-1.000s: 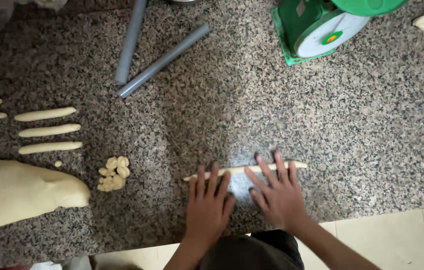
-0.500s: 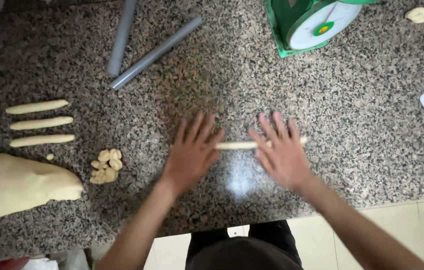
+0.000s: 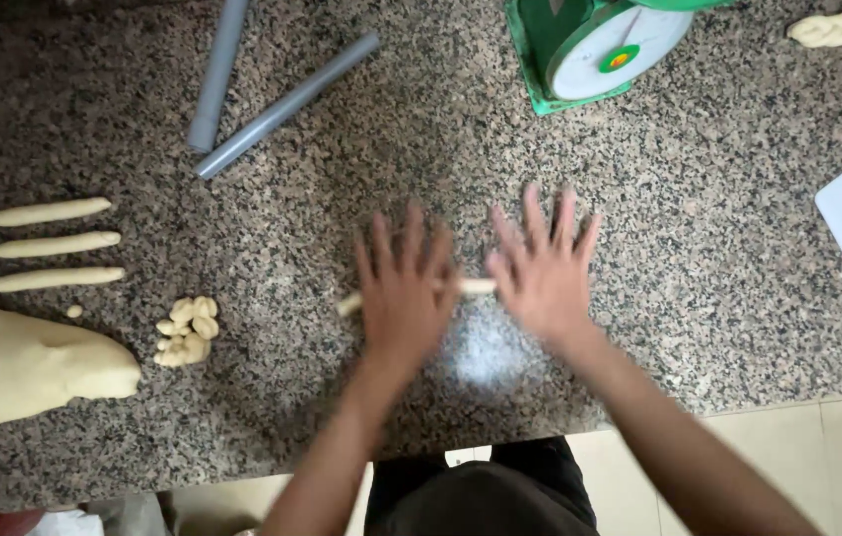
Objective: Braiding pieces of dough on a kitchen counter.
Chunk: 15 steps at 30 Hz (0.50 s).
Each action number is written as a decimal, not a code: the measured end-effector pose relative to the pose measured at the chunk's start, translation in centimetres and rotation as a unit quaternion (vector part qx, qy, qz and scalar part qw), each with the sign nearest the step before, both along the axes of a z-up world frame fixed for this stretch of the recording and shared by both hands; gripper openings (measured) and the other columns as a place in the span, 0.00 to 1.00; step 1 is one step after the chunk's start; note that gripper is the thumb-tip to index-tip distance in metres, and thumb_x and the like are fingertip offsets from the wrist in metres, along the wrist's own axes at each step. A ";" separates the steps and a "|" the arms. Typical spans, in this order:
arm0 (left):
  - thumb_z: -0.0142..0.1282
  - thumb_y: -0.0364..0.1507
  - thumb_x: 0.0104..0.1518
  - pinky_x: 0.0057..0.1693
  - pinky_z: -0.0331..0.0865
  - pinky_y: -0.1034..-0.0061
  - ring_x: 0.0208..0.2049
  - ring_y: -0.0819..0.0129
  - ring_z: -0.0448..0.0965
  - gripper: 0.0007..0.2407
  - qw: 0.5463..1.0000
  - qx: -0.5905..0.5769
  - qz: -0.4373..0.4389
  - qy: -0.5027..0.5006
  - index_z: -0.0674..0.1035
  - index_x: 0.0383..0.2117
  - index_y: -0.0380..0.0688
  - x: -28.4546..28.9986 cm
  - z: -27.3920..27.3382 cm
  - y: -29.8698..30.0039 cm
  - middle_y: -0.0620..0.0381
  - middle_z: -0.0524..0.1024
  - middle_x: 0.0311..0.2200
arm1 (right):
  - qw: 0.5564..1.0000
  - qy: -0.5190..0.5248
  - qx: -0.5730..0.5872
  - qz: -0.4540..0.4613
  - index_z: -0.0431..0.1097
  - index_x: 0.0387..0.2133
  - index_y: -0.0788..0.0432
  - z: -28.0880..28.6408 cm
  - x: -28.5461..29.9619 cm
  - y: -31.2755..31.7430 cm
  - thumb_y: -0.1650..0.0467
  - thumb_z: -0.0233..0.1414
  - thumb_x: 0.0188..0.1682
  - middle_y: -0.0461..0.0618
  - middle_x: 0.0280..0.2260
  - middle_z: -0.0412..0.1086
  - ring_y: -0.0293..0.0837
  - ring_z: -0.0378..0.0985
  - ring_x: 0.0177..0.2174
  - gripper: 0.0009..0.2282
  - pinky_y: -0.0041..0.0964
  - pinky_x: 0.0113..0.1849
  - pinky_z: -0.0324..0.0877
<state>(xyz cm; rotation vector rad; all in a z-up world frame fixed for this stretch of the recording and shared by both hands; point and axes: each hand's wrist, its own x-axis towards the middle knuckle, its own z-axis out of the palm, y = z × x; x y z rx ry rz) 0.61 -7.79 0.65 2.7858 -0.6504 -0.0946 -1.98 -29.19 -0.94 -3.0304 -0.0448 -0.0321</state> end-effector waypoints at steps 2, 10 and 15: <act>0.40 0.49 0.69 0.70 0.30 0.32 0.73 0.34 0.35 0.27 0.999 -0.018 0.002 -0.047 0.58 0.72 0.55 4.7 -2.0 0.6 0.45 0.41 0.74 | 1.000 0.012 0.023 0.003 0.42 0.71 0.37 0.7 3.0 -1.8 0.48 0.22 0.57 0.48 0.73 0.29 0.62 0.17 0.67 0.29 0.75 0.60 0.18; 0.25 0.47 0.71 0.73 0.30 0.40 0.75 0.47 0.32 0.25 0.990 0.063 -0.120 0.042 0.49 0.74 0.59 -2.6 0.5 5.3 0.50 0.41 0.75 | 0.983 -0.017 -0.011 0.182 0.43 0.71 0.40 1.9 -5.4 -1.2 0.53 0.21 0.59 0.49 0.73 0.31 0.56 0.26 0.70 0.27 0.64 0.65 0.35; 0.34 0.45 0.71 0.70 0.39 0.41 0.73 0.39 0.38 0.22 0.997 0.002 -0.076 -0.032 0.58 0.72 0.69 -10.1 0.1 6.6 0.54 0.44 0.75 | 0.994 0.021 -0.001 0.105 0.54 0.67 0.36 2.4 -12.9 0.9 0.55 0.44 0.52 0.50 0.70 0.48 0.65 0.44 0.67 0.27 0.65 0.59 0.48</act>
